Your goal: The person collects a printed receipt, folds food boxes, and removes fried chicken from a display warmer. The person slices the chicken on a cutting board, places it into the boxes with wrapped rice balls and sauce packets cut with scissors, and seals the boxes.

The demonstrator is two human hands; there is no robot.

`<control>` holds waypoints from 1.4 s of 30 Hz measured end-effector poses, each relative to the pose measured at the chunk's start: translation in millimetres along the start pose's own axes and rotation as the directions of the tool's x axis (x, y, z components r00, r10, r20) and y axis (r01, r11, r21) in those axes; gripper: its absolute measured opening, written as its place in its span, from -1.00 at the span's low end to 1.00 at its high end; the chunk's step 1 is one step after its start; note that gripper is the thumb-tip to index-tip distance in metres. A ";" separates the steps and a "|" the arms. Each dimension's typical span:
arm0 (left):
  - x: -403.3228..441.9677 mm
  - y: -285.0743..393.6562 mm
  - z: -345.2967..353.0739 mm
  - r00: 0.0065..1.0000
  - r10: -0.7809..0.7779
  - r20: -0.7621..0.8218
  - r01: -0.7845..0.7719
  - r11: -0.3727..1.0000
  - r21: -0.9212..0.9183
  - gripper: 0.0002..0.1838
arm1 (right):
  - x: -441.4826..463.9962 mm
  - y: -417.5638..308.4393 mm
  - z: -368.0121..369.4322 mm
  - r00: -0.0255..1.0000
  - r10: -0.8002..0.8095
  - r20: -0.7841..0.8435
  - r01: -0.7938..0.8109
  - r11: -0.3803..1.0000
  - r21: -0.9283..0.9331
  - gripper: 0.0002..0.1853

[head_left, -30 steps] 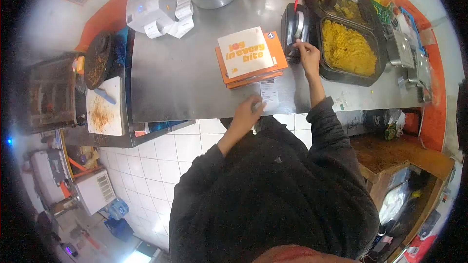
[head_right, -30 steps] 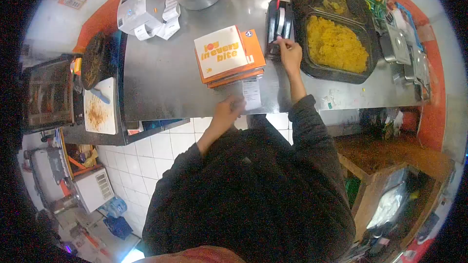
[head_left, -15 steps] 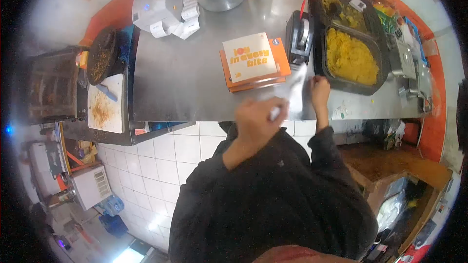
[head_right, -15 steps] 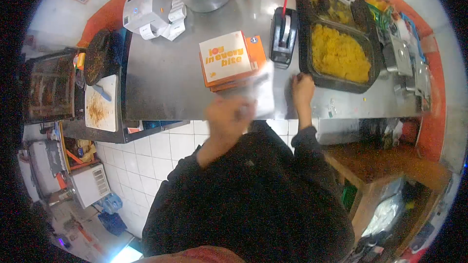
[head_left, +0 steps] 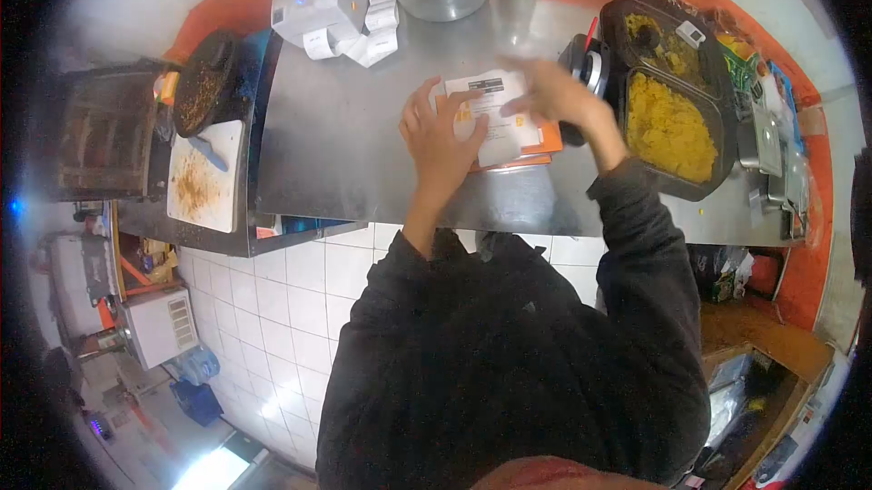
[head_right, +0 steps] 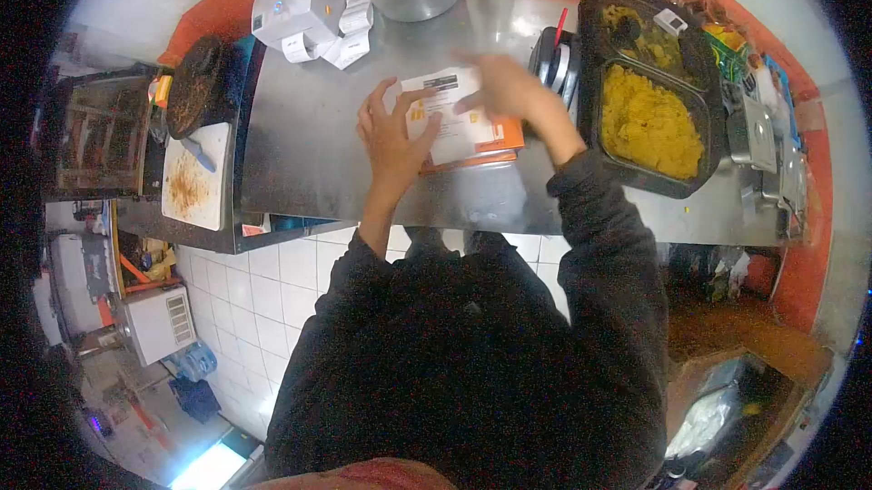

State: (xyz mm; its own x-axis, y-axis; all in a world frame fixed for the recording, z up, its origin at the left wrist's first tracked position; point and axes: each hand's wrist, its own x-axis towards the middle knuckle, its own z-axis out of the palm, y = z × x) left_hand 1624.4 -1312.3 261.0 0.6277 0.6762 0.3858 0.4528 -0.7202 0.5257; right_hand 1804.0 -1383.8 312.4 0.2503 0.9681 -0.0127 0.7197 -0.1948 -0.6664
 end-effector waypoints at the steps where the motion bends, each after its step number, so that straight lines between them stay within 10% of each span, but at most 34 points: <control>1: -1.6 -1.2 -1.2 1.000 -0.004 0.002 0.004 1.000 0.001 -0.64 | -5.5 1.7 -15.3 0.970 0.232 0.070 -0.238 0.968 0.076 -0.23; 4: 1.8 -6.1 -3.3 1.000 0.013 0.016 -0.013 1.000 -0.010 -0.58 | -27.7 48.8 -18.3 0.921 0.017 -0.389 -0.183 0.900 -0.395 -0.38; 7: 6.2 -31.7 9.0 0.999 -0.020 -0.039 0.009 0.962 -0.274 -0.43 | -56.6 58.0 -5.5 0.826 0.561 -0.054 -0.491 0.763 0.421 -0.41; 9: 0.8 -59.0 27.2 0.893 -0.424 0.154 0.390 0.552 -0.737 -0.23 | -61.8 66.7 16.0 0.854 0.513 -0.085 -0.488 0.847 0.210 -0.32; 10: -4.6 -71.2 34.6 0.896 -0.408 0.173 0.394 0.553 -0.734 -0.23 | -60.9 80.8 37.5 0.842 0.531 -0.094 -0.502 0.836 0.221 -0.32; 12: -7.8 -92.4 47.0 0.599 -0.256 0.758 0.795 0.085 -0.600 -0.18 | -48.7 95.6 69.5 0.928 0.371 -0.021 -0.291 0.760 0.581 -0.26; 14: -10.5 -102.5 63.6 0.590 -0.165 0.790 0.805 0.042 -0.592 -0.20 | -48.0 70.0 70.1 0.906 0.420 0.048 -0.294 0.545 0.785 -0.26; 16: -5.5 -100.1 59.7 0.556 -0.037 0.830 0.831 0.024 -0.556 -0.22 | -54.3 57.8 79.6 0.880 0.457 0.129 -0.259 0.236 0.937 -0.20; 21: 7.4 -75.9 14.2 0.640 0.269 0.720 0.695 0.198 -0.691 -0.31 | -96.4 22.6 120.2 0.893 0.430 -0.133 -0.040 0.370 0.928 -0.27; 25: -29.9 -98.0 3.0 0.664 0.265 0.699 0.637 0.289 -0.714 -0.29 | -121.3 -14.7 156.7 0.775 0.615 -0.147 -0.182 0.440 0.880 -0.31; 31: -81.4 -49.1 -21.9 0.584 0.166 0.795 0.676 0.443 -0.589 -0.38 | -196.8 -38.2 178.3 0.685 0.667 -0.292 0.011 0.392 0.920 -0.38; 33: -87.9 9.5 -49.5 0.395 0.062 0.917 0.806 0.455 -0.378 -0.40 | -237.1 -54.0 174.8 0.628 0.722 -0.289 -0.023 0.389 0.921 -0.27; 36: -109.4 42.6 1.4 0.257 0.365 0.895 0.847 0.361 -0.390 -0.37 | -311.3 -51.3 169.9 0.503 0.812 -0.297 0.035 0.325 0.945 0.15; 42: -221.1 192.2 69.1 -0.038 0.593 0.804 0.902 0.367 -0.228 -0.33 | -492.1 -79.6 136.9 0.173 0.862 -0.476 0.134 0.459 0.878 -0.22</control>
State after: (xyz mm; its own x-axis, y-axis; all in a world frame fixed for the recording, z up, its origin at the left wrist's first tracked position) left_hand 1616.4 -1611.0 224.3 0.7538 -0.5779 -0.3128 0.5880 0.3807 0.7137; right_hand 1534.9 -1823.1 269.7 0.9722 -0.0758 -0.2216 -0.2054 0.1789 -0.9622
